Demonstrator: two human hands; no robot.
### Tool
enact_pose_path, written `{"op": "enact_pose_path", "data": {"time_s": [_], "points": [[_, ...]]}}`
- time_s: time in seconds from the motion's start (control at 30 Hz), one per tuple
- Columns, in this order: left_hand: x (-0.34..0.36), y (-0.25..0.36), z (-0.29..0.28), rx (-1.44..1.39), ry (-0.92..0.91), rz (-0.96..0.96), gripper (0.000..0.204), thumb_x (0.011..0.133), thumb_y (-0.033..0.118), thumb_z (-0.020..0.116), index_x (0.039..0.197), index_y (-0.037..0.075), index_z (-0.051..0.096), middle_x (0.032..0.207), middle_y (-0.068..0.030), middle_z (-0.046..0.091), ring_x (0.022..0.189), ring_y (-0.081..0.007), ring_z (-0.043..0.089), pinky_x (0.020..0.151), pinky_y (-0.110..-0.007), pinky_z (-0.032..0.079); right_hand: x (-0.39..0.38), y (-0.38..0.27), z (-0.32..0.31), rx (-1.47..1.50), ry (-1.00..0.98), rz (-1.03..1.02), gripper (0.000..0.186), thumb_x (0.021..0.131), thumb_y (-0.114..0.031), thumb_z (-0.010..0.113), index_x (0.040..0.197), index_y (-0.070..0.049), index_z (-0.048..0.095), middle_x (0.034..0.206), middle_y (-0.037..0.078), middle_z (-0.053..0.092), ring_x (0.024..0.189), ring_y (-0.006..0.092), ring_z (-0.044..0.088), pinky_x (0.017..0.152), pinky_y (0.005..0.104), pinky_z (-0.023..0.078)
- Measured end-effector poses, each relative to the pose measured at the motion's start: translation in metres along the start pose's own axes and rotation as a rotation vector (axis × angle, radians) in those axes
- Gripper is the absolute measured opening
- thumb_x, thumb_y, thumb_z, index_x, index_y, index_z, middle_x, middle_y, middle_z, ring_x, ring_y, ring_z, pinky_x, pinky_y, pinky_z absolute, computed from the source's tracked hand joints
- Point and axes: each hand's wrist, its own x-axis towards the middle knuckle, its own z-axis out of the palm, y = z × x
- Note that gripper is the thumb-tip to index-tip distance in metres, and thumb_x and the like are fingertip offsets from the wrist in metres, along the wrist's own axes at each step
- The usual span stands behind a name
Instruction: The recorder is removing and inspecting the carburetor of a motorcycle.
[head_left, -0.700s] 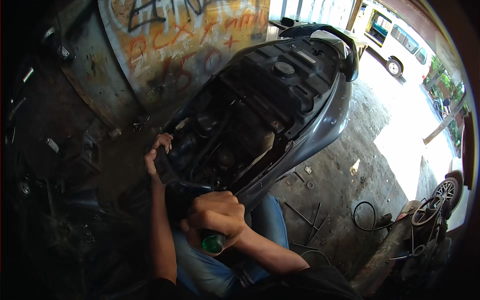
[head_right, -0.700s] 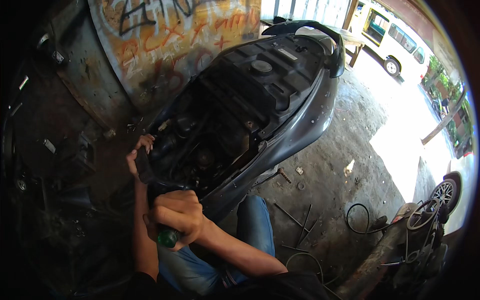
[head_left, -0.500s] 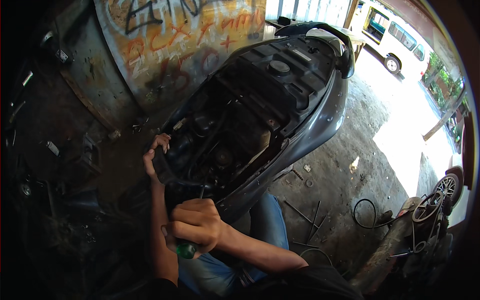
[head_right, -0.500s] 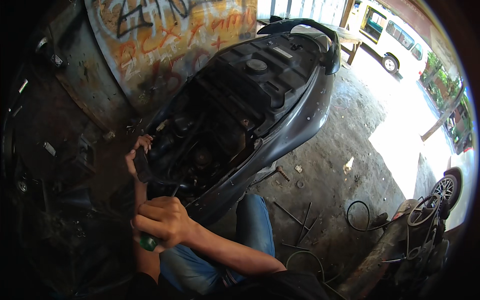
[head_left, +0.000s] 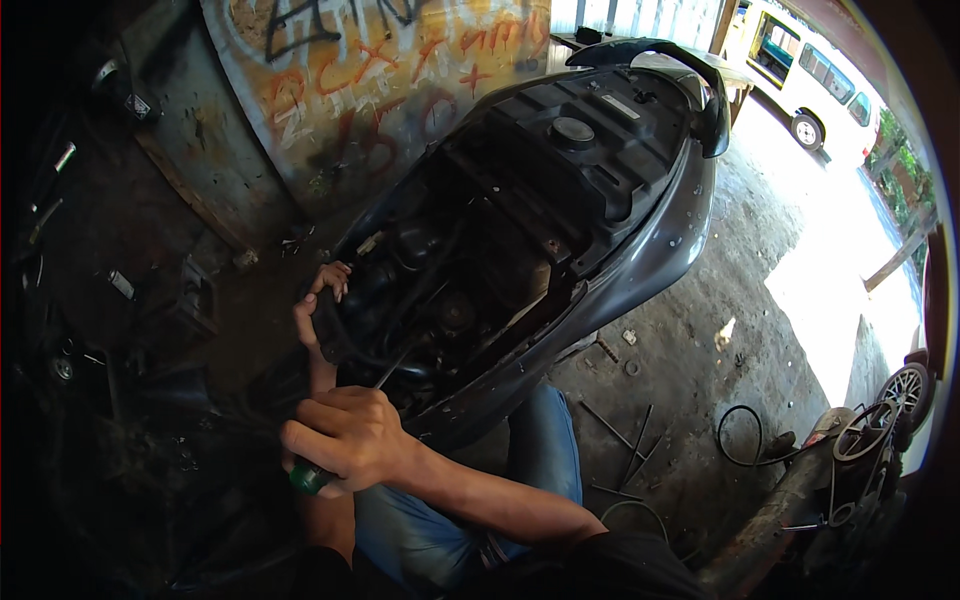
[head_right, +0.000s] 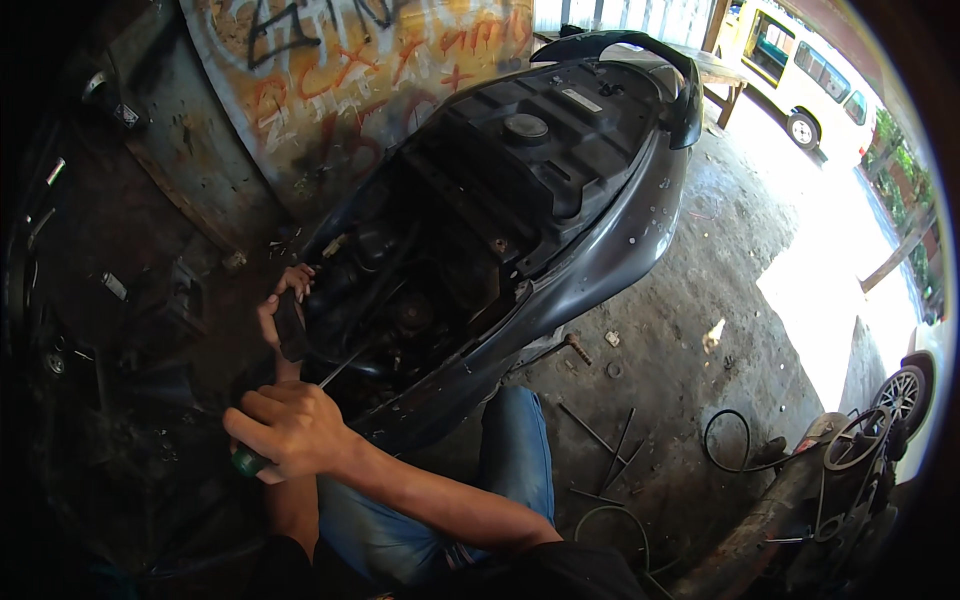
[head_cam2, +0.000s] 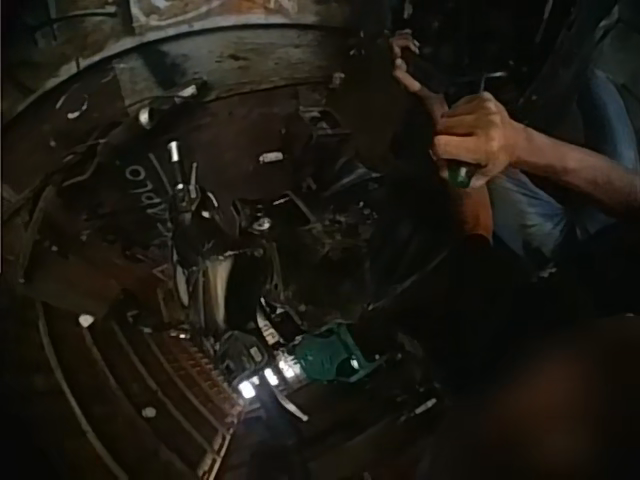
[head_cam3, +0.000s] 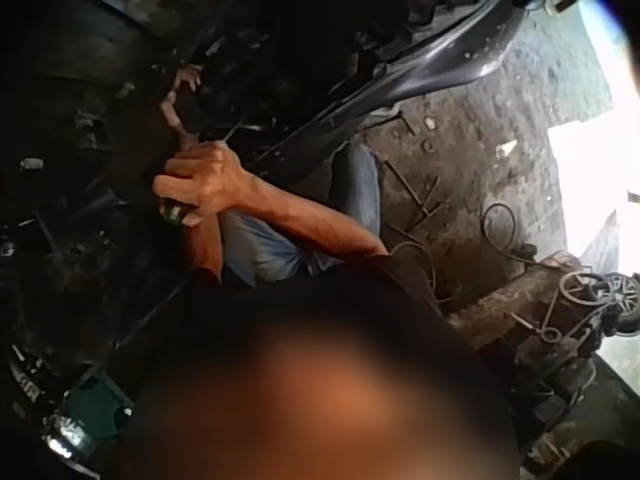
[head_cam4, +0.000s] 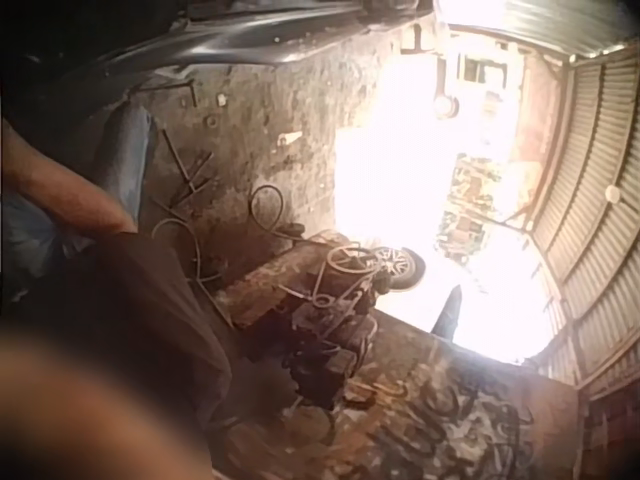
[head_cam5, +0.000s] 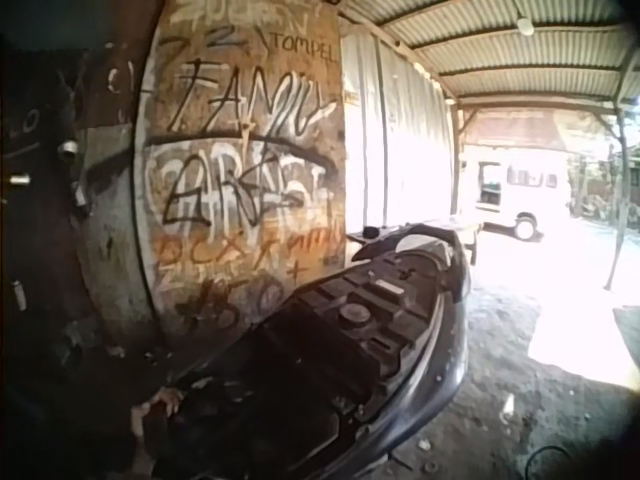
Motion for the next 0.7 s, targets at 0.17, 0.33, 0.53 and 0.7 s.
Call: {"op": "enact_pose_path", "data": {"time_s": [0.17,0.33,0.53,0.7], "points": [[0.002,0.000,-0.002,-0.039,-0.061,0.030,0.040,0.091,0.042,0.031,0.082,0.006,0.043,0.087,-0.0097,0.045,0.096,-0.0242,0.046,0.104,-0.044,0.036,0.002,0.000,-0.008,0.018,-0.008,-0.007,0.016,0.070,-0.017,0.074,0.077,-0.014,0.060,0.063,-0.003,0.052,0.052,0.0157,0.059,0.044,0.0318,0.045],[-0.006,0.001,-0.005,-0.010,-0.045,0.007,0.040,0.091,0.042,0.030,0.082,0.005,0.042,0.087,-0.0099,0.044,0.096,-0.0244,0.046,0.104,-0.044,0.036,0.029,0.014,-0.060,0.229,-0.025,0.037,0.013,0.075,-0.002,0.074,0.081,-0.006,0.063,0.070,0.002,0.064,0.058,0.0197,0.067,0.050,0.0317,0.051],[-0.004,0.000,-0.006,0.024,-0.024,-0.012,0.040,0.093,0.042,0.029,0.083,0.005,0.040,0.087,-0.0104,0.044,0.097,-0.0251,0.045,0.105,-0.045,0.035,0.066,0.020,-0.136,0.276,0.359,0.416,0.019,0.093,-0.005,0.068,0.087,-0.004,0.050,0.064,0.001,0.053,0.048,0.0062,0.046,0.044,0.0236,0.034],[-0.005,-0.002,-0.008,0.036,-0.046,-0.010,0.041,0.095,0.044,0.027,0.084,0.005,0.038,0.089,-0.0107,0.043,0.099,-0.0259,0.044,0.107,-0.045,0.034,0.058,0.034,-0.135,0.357,0.464,0.515,0.021,0.092,-0.005,0.073,0.082,-0.007,0.054,0.073,-0.005,0.055,0.063,0.0011,0.048,0.057,0.0201,0.036]]}}
